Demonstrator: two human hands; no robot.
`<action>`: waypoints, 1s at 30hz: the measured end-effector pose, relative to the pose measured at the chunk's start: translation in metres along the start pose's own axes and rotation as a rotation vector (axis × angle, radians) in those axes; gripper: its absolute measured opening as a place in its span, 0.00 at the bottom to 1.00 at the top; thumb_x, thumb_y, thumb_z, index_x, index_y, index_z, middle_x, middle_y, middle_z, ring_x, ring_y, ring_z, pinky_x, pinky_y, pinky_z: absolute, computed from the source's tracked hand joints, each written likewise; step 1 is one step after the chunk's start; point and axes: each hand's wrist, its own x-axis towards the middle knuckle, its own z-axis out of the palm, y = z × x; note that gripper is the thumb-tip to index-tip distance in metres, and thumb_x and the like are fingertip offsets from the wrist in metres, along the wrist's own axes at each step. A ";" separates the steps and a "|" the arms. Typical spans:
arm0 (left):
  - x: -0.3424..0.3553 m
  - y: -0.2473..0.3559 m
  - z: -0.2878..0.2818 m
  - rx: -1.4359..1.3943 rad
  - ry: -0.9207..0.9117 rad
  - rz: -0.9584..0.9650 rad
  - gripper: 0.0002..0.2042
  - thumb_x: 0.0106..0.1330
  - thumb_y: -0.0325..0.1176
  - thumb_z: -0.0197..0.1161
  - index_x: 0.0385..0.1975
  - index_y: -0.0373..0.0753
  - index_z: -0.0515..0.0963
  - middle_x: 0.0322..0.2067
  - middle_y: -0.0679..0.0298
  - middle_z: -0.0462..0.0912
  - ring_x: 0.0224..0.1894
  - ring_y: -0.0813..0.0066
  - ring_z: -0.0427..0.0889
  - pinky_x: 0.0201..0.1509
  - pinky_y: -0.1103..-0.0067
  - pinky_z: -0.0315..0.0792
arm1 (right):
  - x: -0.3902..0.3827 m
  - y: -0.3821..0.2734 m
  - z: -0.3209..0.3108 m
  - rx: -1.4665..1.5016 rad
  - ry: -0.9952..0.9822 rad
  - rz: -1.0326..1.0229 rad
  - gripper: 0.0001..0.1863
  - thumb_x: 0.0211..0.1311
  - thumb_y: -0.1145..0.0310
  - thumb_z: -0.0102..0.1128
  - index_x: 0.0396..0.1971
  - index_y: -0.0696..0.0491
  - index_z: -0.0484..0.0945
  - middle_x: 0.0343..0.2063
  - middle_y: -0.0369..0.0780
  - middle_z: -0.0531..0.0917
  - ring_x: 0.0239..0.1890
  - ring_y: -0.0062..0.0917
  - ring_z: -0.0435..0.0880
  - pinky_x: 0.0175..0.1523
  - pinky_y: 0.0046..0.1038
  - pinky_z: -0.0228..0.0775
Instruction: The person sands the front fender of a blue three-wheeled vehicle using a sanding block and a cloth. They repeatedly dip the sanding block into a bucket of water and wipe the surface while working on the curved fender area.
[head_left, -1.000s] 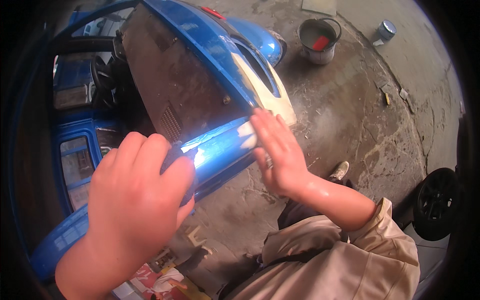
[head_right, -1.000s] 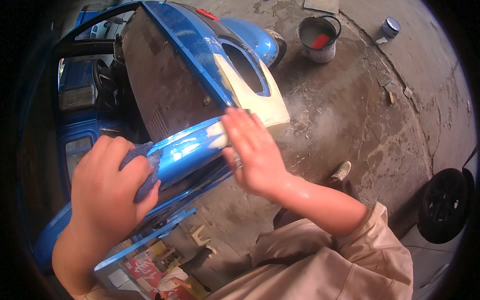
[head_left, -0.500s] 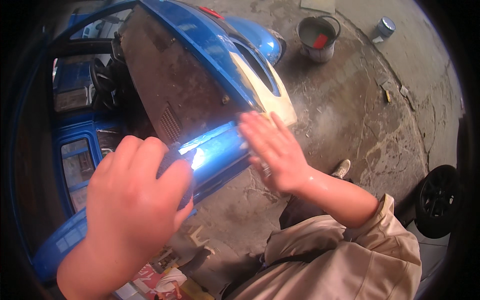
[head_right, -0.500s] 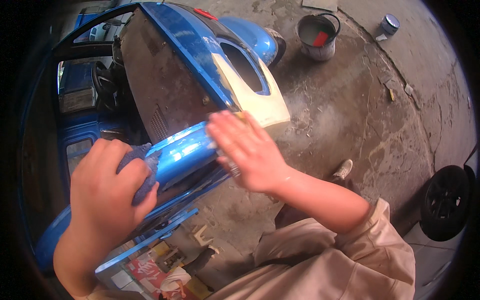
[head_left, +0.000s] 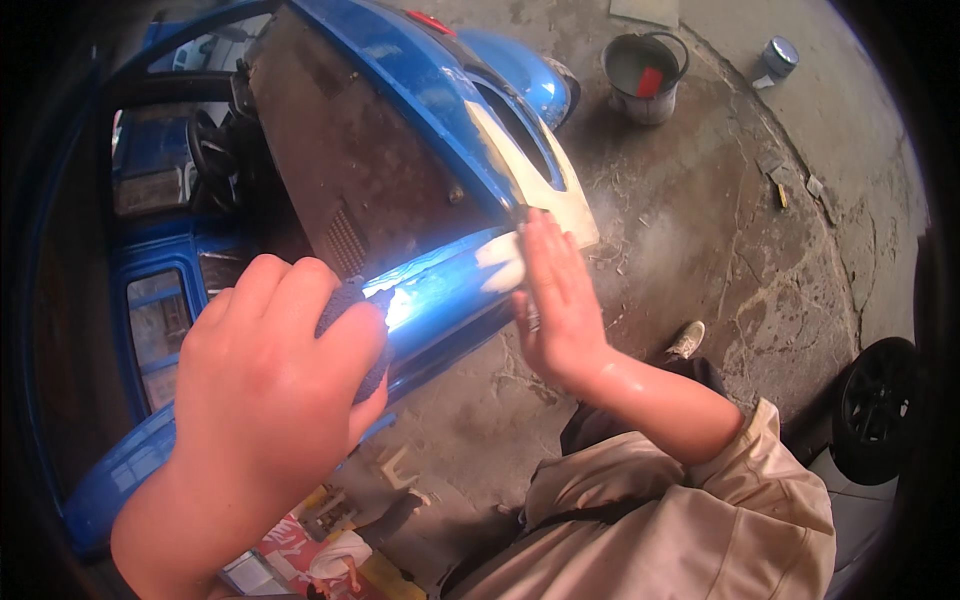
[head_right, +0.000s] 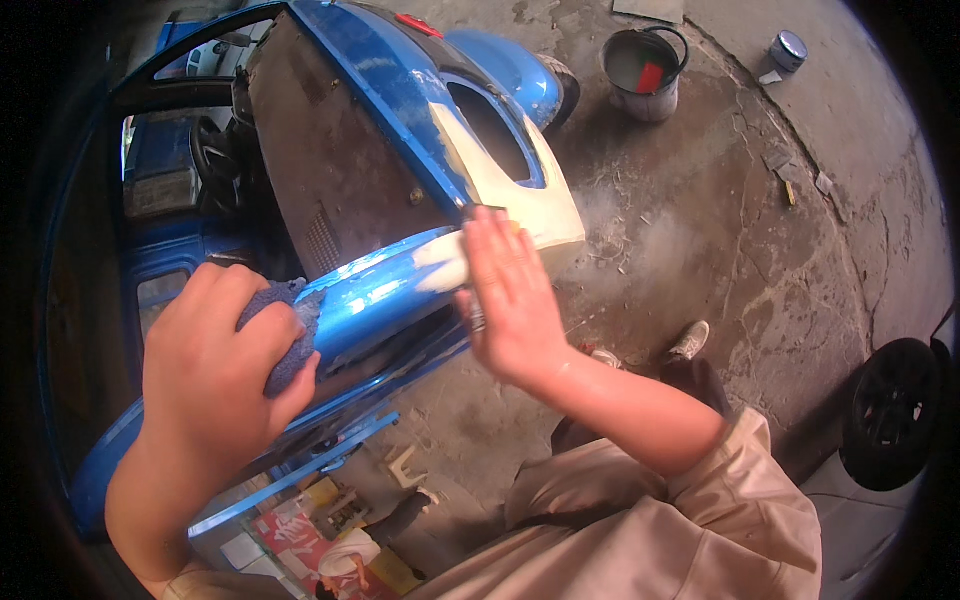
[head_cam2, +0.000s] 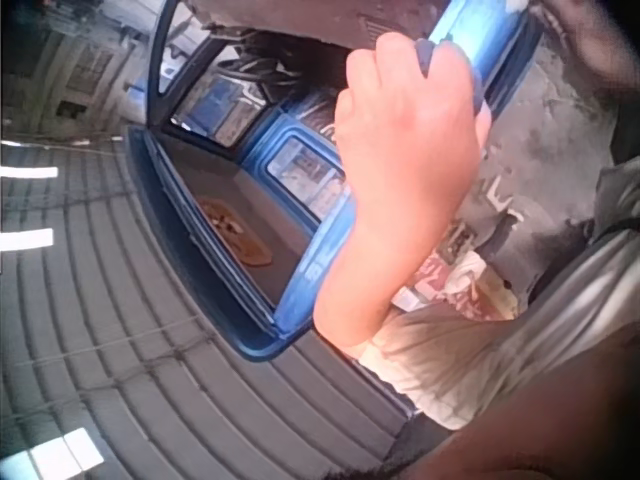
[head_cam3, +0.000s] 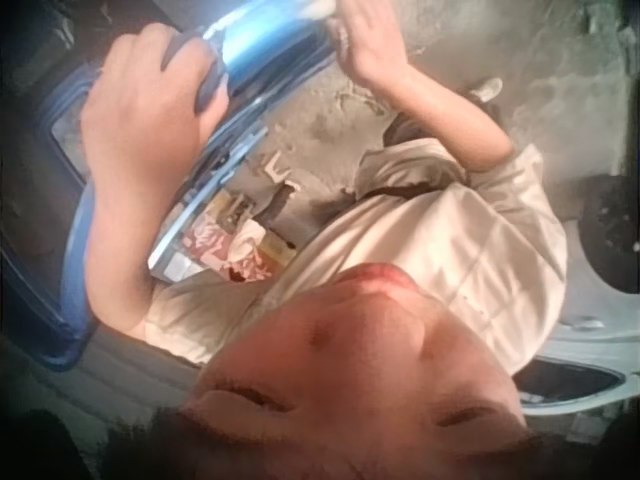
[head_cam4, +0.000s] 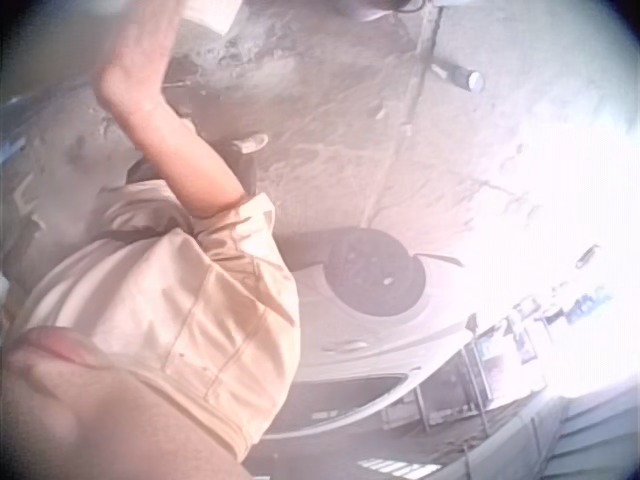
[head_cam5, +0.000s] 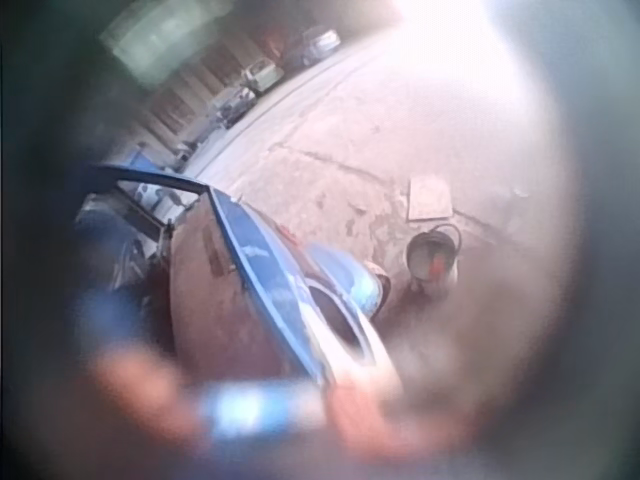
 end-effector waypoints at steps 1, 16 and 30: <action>0.000 0.000 0.000 -0.003 -0.002 0.004 0.13 0.49 0.32 0.80 0.30 0.40 0.82 0.37 0.55 0.81 0.41 0.58 0.83 0.38 0.68 0.79 | 0.004 -0.005 -0.001 0.036 -0.008 -0.057 0.45 0.62 0.71 0.67 0.79 0.60 0.58 0.77 0.54 0.64 0.81 0.51 0.60 0.81 0.58 0.46; 0.003 0.006 0.001 0.031 -0.026 -0.035 0.15 0.47 0.32 0.80 0.32 0.41 0.81 0.39 0.54 0.81 0.43 0.55 0.83 0.40 0.67 0.79 | -0.001 0.011 0.000 -0.049 -0.069 -0.157 0.43 0.65 0.66 0.66 0.79 0.56 0.60 0.79 0.50 0.61 0.82 0.45 0.57 0.83 0.56 0.40; 0.001 0.006 0.002 0.083 0.006 0.008 0.14 0.48 0.32 0.81 0.32 0.40 0.82 0.39 0.55 0.81 0.43 0.57 0.83 0.40 0.69 0.80 | -0.008 0.020 0.003 -0.188 -0.014 0.237 0.41 0.67 0.67 0.65 0.78 0.58 0.60 0.77 0.52 0.64 0.81 0.42 0.61 0.83 0.55 0.40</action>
